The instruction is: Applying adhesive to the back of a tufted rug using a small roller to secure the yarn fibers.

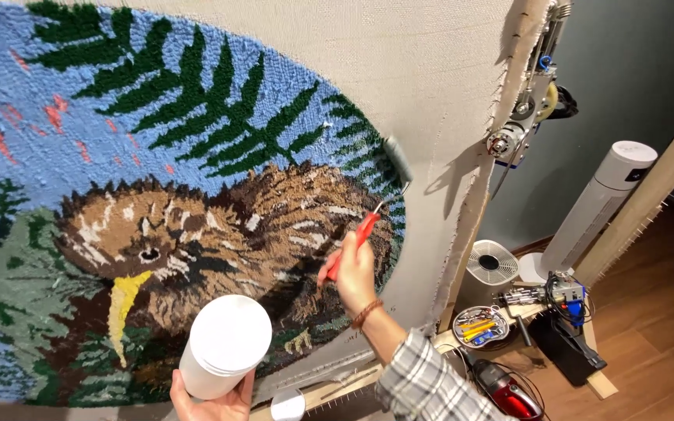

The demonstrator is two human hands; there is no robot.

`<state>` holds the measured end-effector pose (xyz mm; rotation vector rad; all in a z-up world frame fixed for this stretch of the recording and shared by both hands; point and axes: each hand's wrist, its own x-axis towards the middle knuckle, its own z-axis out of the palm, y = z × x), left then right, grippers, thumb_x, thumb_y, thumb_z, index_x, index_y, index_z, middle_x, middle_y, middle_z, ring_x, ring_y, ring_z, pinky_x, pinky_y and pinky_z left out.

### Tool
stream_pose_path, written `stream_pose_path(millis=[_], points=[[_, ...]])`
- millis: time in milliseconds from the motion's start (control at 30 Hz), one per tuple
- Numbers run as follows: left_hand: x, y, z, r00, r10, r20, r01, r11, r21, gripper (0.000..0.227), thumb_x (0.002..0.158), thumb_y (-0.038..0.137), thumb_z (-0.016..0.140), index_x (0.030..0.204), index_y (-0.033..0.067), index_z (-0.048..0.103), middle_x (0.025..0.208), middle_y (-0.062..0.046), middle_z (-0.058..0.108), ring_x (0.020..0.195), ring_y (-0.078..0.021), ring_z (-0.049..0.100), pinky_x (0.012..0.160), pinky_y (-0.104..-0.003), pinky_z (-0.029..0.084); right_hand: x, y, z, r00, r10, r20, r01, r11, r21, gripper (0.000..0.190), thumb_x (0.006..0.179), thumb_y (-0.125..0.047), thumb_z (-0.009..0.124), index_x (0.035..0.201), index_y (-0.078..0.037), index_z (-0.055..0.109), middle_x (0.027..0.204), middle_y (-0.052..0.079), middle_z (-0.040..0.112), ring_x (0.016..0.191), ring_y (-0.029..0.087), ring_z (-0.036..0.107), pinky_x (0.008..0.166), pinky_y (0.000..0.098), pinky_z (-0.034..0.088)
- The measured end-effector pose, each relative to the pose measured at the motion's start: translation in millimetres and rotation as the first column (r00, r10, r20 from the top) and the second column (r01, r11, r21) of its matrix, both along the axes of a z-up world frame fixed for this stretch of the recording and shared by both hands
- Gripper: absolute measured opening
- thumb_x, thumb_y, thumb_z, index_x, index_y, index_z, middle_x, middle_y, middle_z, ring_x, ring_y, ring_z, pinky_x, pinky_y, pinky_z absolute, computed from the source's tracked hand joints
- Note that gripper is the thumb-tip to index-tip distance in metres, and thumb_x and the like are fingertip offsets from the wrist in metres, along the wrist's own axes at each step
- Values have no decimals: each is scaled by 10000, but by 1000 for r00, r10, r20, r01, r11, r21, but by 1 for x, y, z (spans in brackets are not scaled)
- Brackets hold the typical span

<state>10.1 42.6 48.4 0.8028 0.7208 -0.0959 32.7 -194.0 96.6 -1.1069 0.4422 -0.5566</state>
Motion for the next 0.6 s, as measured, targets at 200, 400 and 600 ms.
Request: stream_pose_path(millis=[200, 400, 600], points=[[9, 3, -17, 999, -43, 18, 44, 998, -39, 874, 863, 841, 490, 1573, 333, 435, 1532, -62, 492, 1338, -337, 572, 944, -433, 616, -22, 38, -30, 975, 164, -148, -170, 985, -26, 351, 1148, -358, 301, 1153, -62, 489, 663, 70, 603, 486, 192, 625, 446, 314, 560], [3, -15, 11, 999, 23, 26, -25, 997, 70, 860, 851, 821, 472, 1551, 321, 472, 1518, -41, 505, 1324, -325, 574, 895, -398, 626, 2, 6, -27, 999, 29, -38, -31, 999, -42, 411, 1167, -368, 269, 967, -76, 479, 651, 43, 585, 440, 178, 608, 421, 305, 564], [-1, -20, 20, 996, 94, -7, -92, 986, 136, 816, 837, 797, 493, 1510, 336, 487, 1495, -39, 508, 1319, -326, 565, 882, -399, 619, -21, 52, -44, 983, 108, -147, -108, 994, 8, 453, 1159, -380, 278, 932, -74, 524, 587, 26, 579, 426, 184, 615, 427, 284, 489]])
